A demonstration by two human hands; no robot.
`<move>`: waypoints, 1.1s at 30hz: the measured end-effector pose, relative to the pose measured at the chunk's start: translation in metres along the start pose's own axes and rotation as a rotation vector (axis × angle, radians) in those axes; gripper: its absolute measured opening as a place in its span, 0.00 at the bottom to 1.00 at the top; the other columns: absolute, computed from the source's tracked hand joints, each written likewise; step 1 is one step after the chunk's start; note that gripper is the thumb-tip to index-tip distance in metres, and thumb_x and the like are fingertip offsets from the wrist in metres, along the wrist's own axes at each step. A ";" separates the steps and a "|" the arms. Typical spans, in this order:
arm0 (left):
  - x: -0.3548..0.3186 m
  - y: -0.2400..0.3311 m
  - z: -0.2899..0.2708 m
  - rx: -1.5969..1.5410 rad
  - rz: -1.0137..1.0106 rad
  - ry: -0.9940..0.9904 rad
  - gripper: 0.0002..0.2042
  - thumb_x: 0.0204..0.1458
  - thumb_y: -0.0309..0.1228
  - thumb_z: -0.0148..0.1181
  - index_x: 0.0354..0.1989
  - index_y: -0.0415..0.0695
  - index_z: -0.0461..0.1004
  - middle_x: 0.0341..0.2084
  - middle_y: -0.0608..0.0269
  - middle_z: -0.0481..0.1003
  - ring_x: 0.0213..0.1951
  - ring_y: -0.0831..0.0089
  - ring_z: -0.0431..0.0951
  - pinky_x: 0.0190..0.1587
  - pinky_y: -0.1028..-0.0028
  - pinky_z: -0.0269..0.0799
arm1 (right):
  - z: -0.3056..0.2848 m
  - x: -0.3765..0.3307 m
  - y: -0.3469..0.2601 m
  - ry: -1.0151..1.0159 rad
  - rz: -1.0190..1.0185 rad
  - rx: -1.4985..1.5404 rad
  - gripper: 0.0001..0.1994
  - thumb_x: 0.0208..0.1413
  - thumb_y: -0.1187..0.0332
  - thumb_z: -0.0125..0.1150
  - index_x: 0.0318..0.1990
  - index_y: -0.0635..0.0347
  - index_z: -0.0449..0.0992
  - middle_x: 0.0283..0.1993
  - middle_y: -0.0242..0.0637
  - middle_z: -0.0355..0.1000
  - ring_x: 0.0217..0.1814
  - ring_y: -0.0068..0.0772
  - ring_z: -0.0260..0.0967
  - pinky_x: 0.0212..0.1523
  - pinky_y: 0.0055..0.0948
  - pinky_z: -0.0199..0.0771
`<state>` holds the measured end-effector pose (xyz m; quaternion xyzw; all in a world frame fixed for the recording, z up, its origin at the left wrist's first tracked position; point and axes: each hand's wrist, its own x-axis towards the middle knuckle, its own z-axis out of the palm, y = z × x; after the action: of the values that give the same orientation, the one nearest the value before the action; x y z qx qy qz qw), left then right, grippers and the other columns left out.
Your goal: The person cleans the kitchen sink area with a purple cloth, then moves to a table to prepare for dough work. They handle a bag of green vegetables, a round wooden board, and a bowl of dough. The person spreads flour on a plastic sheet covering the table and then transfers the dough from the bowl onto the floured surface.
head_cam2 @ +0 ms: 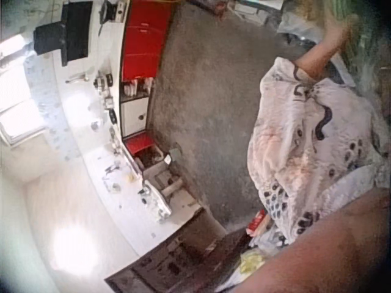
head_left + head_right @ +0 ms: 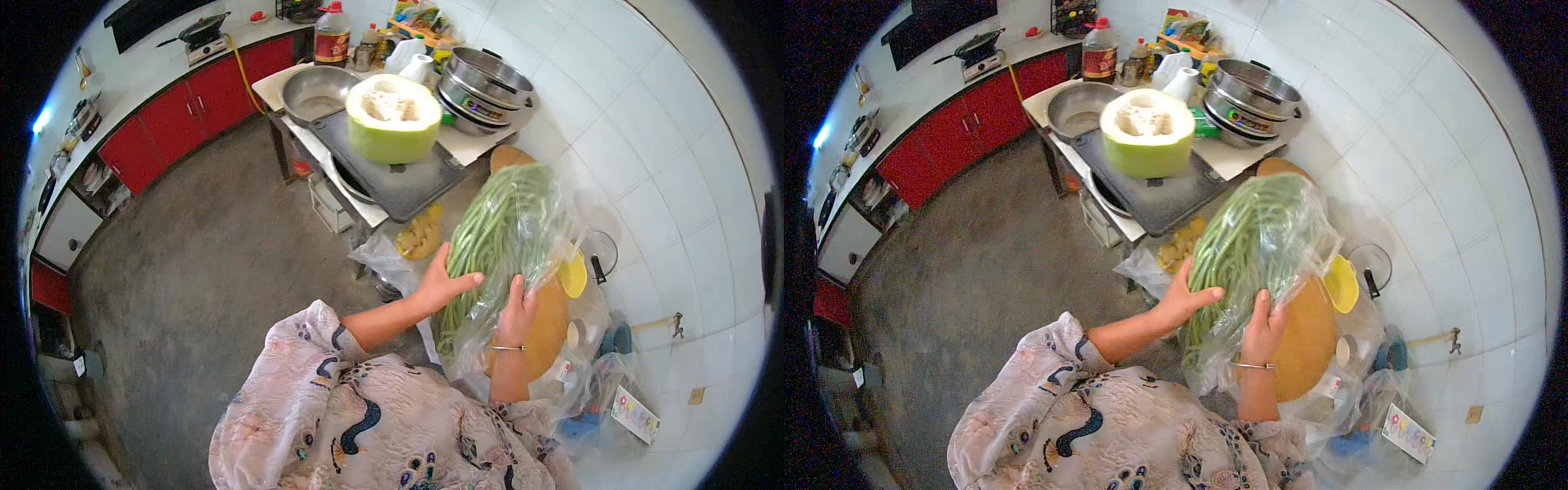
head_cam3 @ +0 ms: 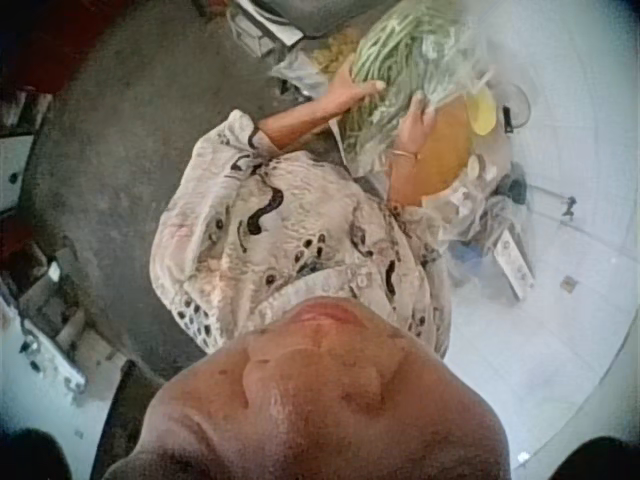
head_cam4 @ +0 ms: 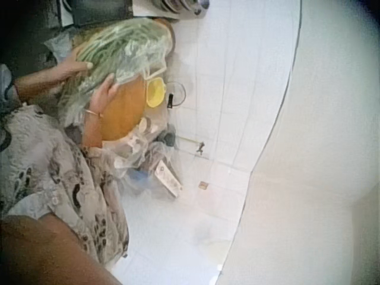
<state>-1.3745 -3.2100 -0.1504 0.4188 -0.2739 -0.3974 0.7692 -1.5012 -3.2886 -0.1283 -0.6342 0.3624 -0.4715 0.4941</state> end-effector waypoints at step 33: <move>0.152 0.192 -0.424 -0.505 0.139 0.195 0.28 0.43 0.40 0.51 0.52 0.35 0.61 0.46 0.49 0.69 0.45 0.60 0.72 0.49 0.64 0.68 | 0.474 0.057 -0.012 -0.737 -0.377 -0.168 0.37 0.45 0.71 0.56 0.61 0.73 0.43 0.60 0.60 0.50 0.64 0.53 0.48 0.62 0.35 0.47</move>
<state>-0.9001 -3.0930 -0.1837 0.2303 -0.1187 -0.3573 0.8973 -1.0312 -3.2034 -0.1352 -0.8538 0.0762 -0.2640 0.4421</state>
